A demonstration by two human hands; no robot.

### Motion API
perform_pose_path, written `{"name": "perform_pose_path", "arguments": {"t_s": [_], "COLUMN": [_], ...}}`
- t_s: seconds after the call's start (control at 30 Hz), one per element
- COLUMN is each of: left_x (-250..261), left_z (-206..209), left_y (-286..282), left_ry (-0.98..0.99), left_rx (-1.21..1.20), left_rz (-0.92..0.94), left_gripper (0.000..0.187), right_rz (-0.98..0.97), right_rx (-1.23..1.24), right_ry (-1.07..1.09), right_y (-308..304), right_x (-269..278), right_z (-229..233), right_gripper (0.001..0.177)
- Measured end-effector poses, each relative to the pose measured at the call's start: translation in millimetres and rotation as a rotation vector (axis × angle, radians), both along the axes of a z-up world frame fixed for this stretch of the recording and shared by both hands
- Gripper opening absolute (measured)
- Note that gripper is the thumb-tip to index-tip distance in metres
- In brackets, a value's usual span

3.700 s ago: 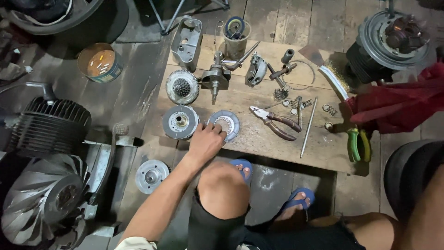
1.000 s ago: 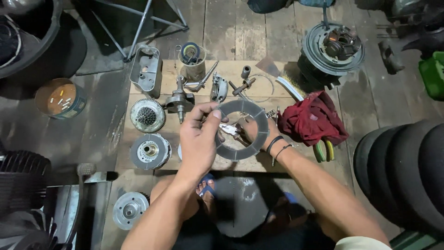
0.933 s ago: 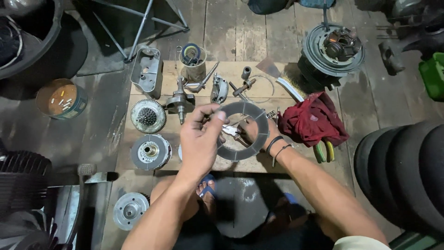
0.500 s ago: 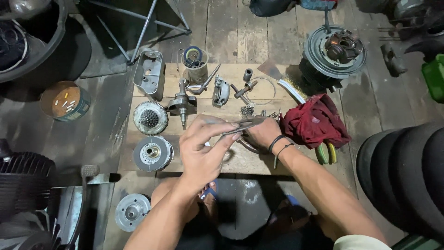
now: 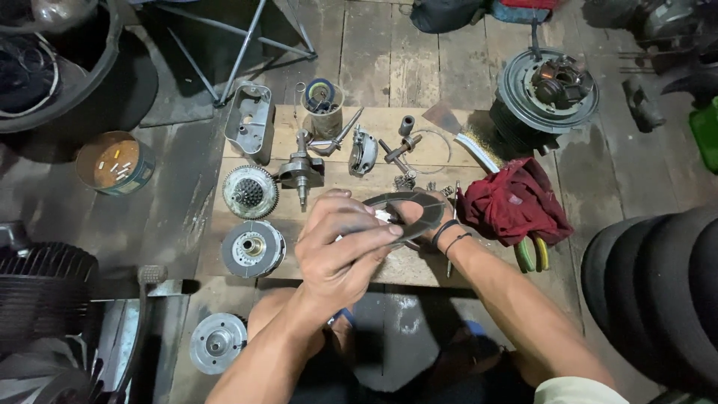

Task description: The person is cleaning a metal ring, first by wiping it with a red cloth and then by using a small metal tool to scrape out dirt from the grooves.

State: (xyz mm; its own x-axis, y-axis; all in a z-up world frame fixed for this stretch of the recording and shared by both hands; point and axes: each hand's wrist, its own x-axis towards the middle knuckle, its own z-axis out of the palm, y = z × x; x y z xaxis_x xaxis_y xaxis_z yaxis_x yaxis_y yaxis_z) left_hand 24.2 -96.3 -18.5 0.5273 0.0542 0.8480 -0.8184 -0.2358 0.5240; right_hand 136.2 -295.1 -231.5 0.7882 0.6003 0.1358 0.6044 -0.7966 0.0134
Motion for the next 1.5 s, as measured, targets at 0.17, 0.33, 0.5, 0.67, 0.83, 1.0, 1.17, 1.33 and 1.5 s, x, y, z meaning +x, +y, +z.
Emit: {"name": "perform_pose_path", "arguments": {"t_s": [0.17,0.33,0.5,0.67,0.83,1.0,1.17,1.33,1.5], "left_x": [1,11,14,3,-1,-3,-6,-6,-7], "left_z": [-14,-12,-18,-4,6,6,14,15,13], "left_y": [1,-6,-24,-42,-54,-59,-59,-58,-58], "left_ry": [0.144,0.520,1.028,1.053,0.933,0.969,0.908,0.916,0.960], "left_rx": [-0.068,-0.345,-0.863,-0.653,-0.394,-0.396,-0.352,-0.359,-0.377], "left_rz": [0.093,0.032,-0.273,-0.267,-0.240,-0.275,-0.277,-0.265,-0.228], "left_gripper": [0.009,0.013,0.020,0.014,0.016,0.020,0.017,0.015,0.017], "right_rz": [0.009,-0.303,-0.480,-0.362,-0.278,-0.251,-0.256,-0.253,-0.234], "right_rx": [-0.033,0.107,0.915,1.555,1.472,1.315,1.271,1.301,1.246], "right_ry": [-0.033,0.151,0.206,0.140,-0.067,-0.202,-0.176,-0.135,-0.126], "right_y": [-12,-21,-65,-79,-68,-66,-65,-61,-58], "right_x": [3,-24,-54,-128,-151,-144,-144,-143,-143], "right_z": [-13,92,198,226,249,252,253,256,249], "right_gripper": [0.005,0.021,0.014,0.016,0.016,0.017,0.017,0.016,0.019]}}
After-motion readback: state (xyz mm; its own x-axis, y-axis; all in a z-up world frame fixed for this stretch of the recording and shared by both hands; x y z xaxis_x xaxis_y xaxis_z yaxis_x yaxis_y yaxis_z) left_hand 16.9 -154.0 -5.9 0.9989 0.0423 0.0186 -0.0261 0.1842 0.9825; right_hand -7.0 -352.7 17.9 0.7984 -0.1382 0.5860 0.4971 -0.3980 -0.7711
